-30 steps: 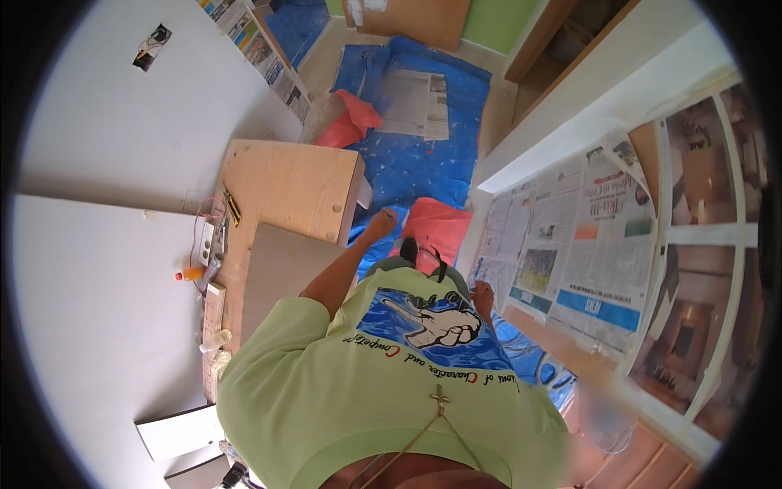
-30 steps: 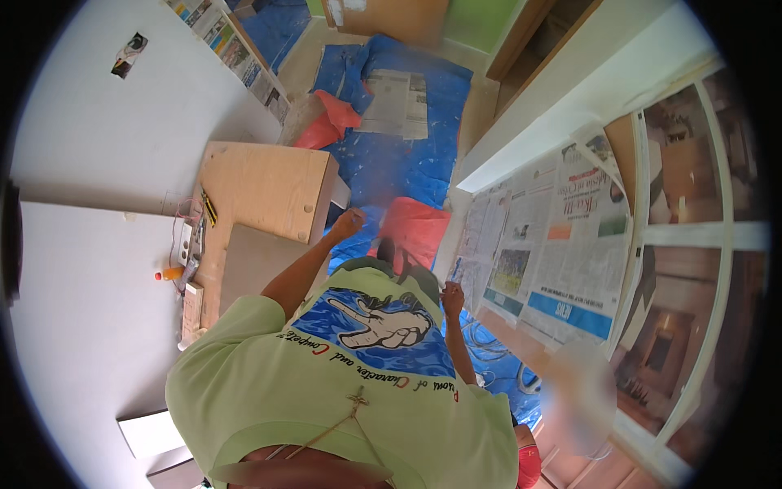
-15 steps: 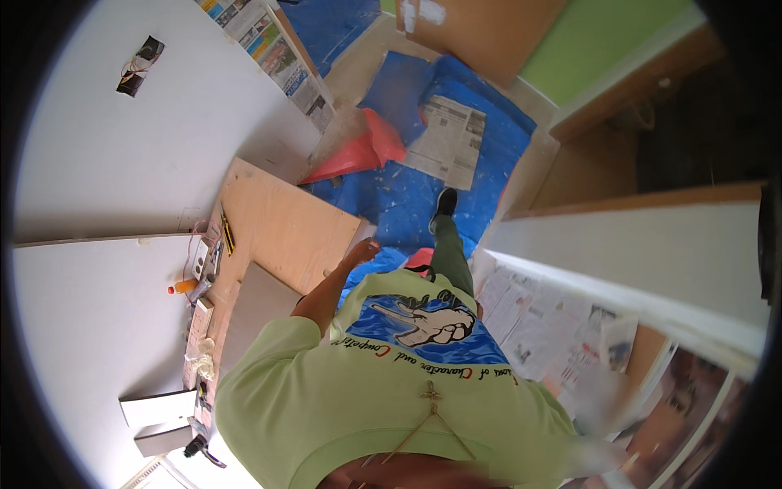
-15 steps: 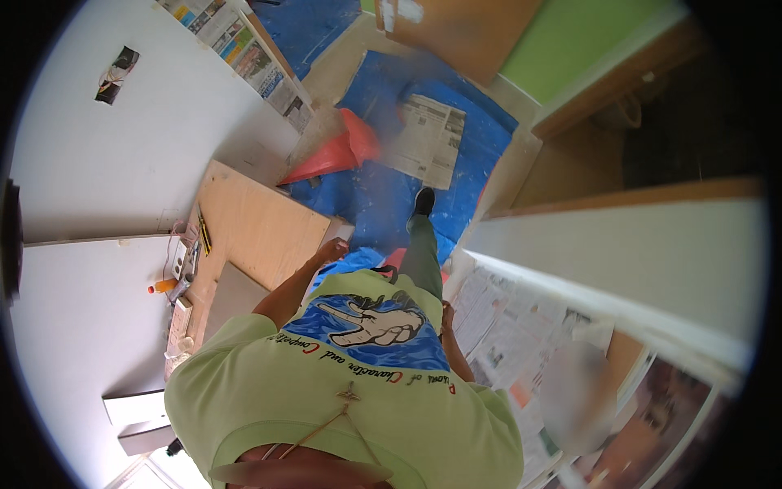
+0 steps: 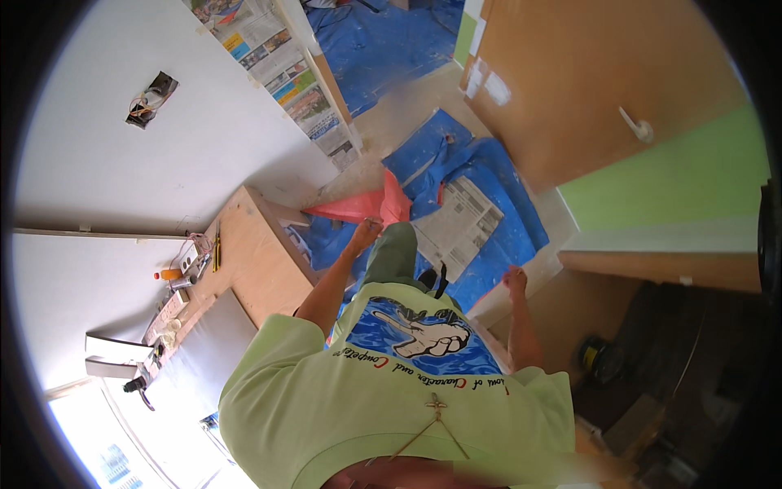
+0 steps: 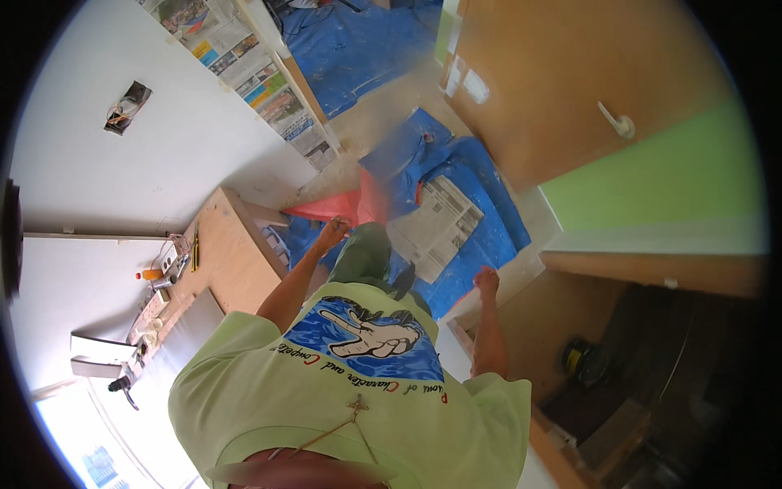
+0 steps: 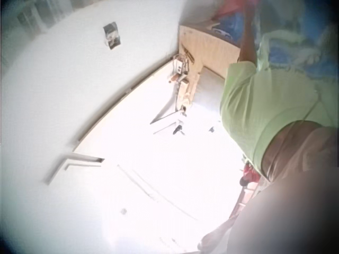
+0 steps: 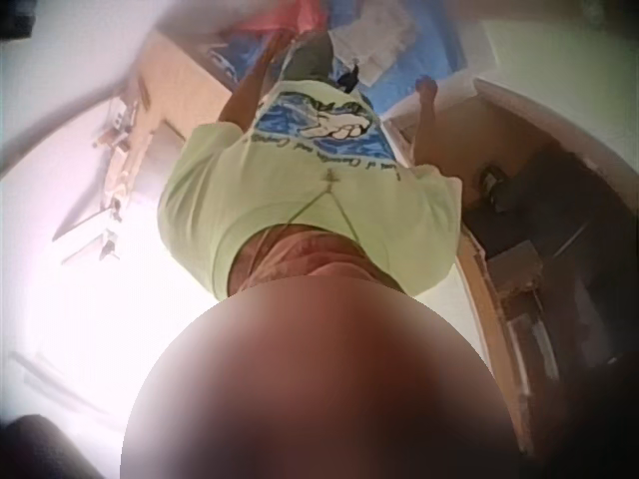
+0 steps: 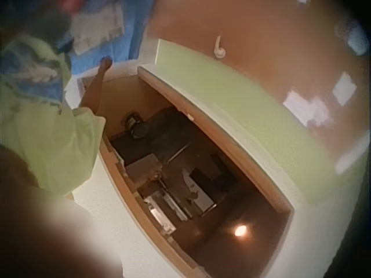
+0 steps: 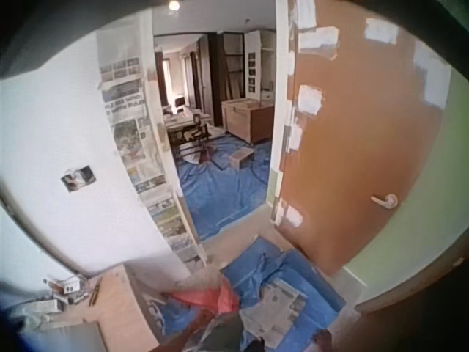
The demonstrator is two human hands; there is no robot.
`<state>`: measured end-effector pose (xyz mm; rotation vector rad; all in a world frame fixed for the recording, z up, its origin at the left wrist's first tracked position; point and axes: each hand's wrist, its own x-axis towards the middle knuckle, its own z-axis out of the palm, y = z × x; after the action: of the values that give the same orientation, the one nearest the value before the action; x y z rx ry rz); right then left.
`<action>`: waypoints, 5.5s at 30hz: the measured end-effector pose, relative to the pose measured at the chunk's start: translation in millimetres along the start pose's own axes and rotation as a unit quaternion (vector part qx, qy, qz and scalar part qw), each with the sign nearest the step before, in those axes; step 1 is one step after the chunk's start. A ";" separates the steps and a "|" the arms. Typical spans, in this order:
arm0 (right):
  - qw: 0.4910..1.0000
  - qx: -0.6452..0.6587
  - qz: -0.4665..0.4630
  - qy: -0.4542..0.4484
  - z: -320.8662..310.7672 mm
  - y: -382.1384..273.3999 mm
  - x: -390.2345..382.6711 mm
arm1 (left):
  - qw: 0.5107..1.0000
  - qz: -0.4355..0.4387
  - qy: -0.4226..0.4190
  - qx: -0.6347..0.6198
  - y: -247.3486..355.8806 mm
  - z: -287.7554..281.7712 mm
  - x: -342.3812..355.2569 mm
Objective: The person measures a large board with a tape measure and marks it with a pencil. They then place a smaller wooden piece on the board and trace its outline with the pencil. The person retrieves a utility knife from a shelf and prepares to cut the board.
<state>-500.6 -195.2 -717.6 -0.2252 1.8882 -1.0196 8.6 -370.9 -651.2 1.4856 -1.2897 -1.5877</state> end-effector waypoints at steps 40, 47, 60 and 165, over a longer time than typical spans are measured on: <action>0.904 -0.288 -0.063 -0.309 697.7 -687.7 664.2 | 0.874 -0.219 0.363 -0.236 234.2 -217.8 785.2; 0.866 -0.318 -0.120 -0.367 924.7 -894.8 736.4 | 0.843 -0.176 0.432 -0.267 295.3 -255.8 879.1; 0.825 -0.366 -0.061 -0.425 1242.8 -900.8 701.0 | 0.801 -0.261 0.417 -0.341 265.4 -505.8 1013.2; -0.407 -0.490 -0.398 -0.660 2789.5 305.3 -622.2 | 0.161 -0.275 0.829 -0.460 -169.8 -2265.3 651.1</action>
<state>2156.7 -1217.6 -1111.4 2.6179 1.5461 -1.4179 2101.0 -1455.4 -824.8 1.3778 1.4269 0.1444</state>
